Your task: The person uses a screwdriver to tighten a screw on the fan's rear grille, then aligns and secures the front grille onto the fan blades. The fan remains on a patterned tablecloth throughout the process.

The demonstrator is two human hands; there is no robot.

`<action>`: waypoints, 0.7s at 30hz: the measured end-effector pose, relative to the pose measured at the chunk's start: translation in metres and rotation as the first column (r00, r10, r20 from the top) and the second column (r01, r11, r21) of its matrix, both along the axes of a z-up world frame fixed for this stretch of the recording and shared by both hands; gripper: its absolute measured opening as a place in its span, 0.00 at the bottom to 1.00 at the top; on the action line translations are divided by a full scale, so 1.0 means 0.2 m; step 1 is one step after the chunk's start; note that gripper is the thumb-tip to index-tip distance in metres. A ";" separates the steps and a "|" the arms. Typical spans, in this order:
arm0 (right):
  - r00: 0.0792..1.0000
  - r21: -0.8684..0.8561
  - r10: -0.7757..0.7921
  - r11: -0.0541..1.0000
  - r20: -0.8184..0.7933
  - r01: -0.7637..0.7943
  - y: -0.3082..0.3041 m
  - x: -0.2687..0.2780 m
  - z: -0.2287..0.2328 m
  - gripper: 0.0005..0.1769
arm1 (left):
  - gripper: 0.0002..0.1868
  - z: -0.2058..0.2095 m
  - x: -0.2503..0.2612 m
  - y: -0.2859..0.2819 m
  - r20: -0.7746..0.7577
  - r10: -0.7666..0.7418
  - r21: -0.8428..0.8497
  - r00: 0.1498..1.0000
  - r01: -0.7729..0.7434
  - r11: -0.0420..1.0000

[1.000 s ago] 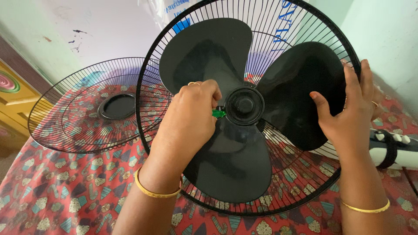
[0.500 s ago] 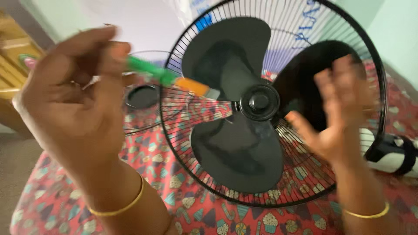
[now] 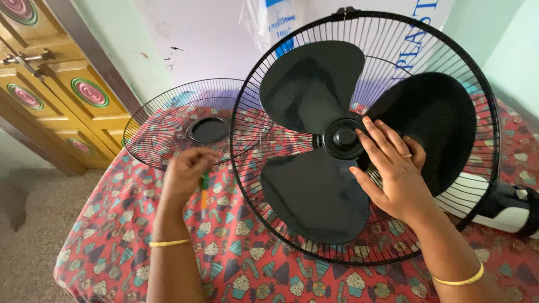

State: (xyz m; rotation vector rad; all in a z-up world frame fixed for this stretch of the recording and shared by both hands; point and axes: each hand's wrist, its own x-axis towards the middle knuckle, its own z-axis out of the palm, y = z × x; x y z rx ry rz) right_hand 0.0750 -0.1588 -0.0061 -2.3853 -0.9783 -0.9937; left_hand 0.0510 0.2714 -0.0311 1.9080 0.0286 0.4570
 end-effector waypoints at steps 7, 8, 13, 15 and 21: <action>0.989 0.035 -0.061 0.998 0.137 0.056 0.01 -0.03 0.00 0.29 | 0.09 -0.11 0.07 -0.05 -0.082 -0.143 0.031 0.986 0.146 0.989; 0.983 0.034 -0.067 0.997 0.170 0.062 0.00 -0.03 -0.01 0.26 | 0.09 -0.12 0.06 -0.08 -0.089 -0.132 0.044 0.987 0.137 0.990; 0.999 0.211 0.010 0.978 -0.033 -0.003 -0.04 -0.03 -0.12 0.09 | 0.08 -0.05 0.01 -0.08 0.035 0.013 0.051 0.999 -0.015 0.999; 0.999 0.208 -0.014 0.978 0.030 0.008 -0.05 -0.04 -0.13 0.16 | 0.08 -0.02 -0.02 -0.09 0.100 0.070 0.013 0.992 -0.072 0.997; 0.883 0.265 -0.249 0.953 0.398 0.149 -0.02 -0.10 0.03 0.05 | 0.11 -0.02 -0.04 -0.05 -0.023 0.108 0.135 0.994 -0.104 0.985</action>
